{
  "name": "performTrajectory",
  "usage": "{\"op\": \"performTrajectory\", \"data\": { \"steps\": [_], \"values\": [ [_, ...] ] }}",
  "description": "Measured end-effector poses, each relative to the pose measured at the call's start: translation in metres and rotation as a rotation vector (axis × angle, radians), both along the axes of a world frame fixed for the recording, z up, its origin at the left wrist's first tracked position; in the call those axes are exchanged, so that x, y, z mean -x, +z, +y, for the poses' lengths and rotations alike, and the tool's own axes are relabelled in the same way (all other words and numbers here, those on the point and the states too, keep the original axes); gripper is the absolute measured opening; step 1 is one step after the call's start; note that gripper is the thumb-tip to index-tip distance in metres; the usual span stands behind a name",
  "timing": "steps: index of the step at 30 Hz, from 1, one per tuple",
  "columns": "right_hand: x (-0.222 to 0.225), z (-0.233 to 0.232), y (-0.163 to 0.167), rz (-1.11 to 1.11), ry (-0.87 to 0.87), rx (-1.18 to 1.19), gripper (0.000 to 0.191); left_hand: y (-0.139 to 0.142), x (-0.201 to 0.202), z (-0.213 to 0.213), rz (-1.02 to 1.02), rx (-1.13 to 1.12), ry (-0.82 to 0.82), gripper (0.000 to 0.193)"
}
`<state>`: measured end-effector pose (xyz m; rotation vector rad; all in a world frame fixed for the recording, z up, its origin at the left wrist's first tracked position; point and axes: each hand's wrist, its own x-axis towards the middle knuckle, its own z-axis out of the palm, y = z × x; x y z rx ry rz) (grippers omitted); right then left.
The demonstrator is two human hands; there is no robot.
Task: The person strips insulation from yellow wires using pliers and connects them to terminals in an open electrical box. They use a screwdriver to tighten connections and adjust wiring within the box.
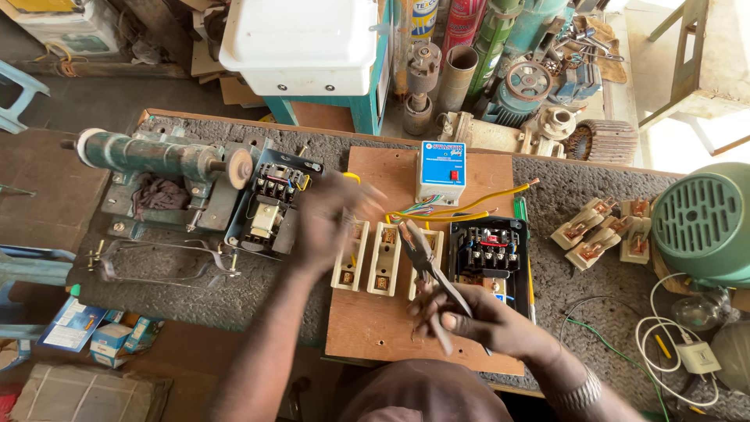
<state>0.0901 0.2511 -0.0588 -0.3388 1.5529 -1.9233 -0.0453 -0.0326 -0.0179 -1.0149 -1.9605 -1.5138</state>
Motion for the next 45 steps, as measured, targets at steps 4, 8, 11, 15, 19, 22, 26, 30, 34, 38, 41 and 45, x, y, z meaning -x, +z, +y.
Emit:
{"op": "performTrajectory", "data": {
  "steps": [4,8,11,15,19,22,26,30,34,38,41,45],
  "values": [
    [-0.016,0.004,0.028,0.054,-0.146,-0.203,0.044,0.016,0.02,-0.053,-0.071,-0.159,0.169,0.019],
    [-0.031,0.02,0.027,-0.036,-0.282,-0.236,0.04,0.007,0.011,-0.052,-0.082,-0.009,0.582,0.027],
    [-0.038,0.028,0.013,0.027,-0.337,-0.234,0.036,-0.004,0.0,-0.013,-0.545,-0.064,0.545,0.034],
    [-0.047,0.034,0.0,-0.012,-0.421,-0.265,0.037,-0.013,-0.021,0.053,-0.507,-0.089,-0.004,0.032],
    [-0.059,0.04,-0.003,-0.034,-0.485,-0.305,0.037,-0.023,-0.035,0.082,-0.155,0.078,0.1,0.027],
    [-0.068,0.045,-0.003,0.014,-0.515,-0.314,0.038,-0.032,-0.037,0.076,-0.032,-0.082,0.485,0.019],
    [-0.073,0.049,-0.004,0.009,-0.57,-0.257,0.037,-0.031,-0.04,0.056,-0.62,0.33,0.448,0.03],
    [-0.07,0.048,-0.004,-0.015,-0.574,-0.293,0.035,-0.013,-0.045,0.066,-0.007,0.237,0.179,0.044],
    [-0.065,0.038,-0.001,0.178,-0.644,-0.367,0.027,0.002,-0.043,0.091,-0.417,0.373,-0.445,0.022],
    [-0.058,0.022,0.0,0.474,-0.815,-0.436,0.019,-0.002,-0.063,0.095,-0.377,0.411,-0.446,0.012],
    [-0.047,0.011,-0.001,0.379,-0.897,-0.335,0.022,-0.009,-0.077,0.094,-0.441,0.328,-0.383,0.01],
    [-0.032,0.005,-0.002,0.228,-0.912,-0.178,0.017,-0.011,-0.087,0.097,-0.423,0.272,-0.245,0.007]
  ]
}}
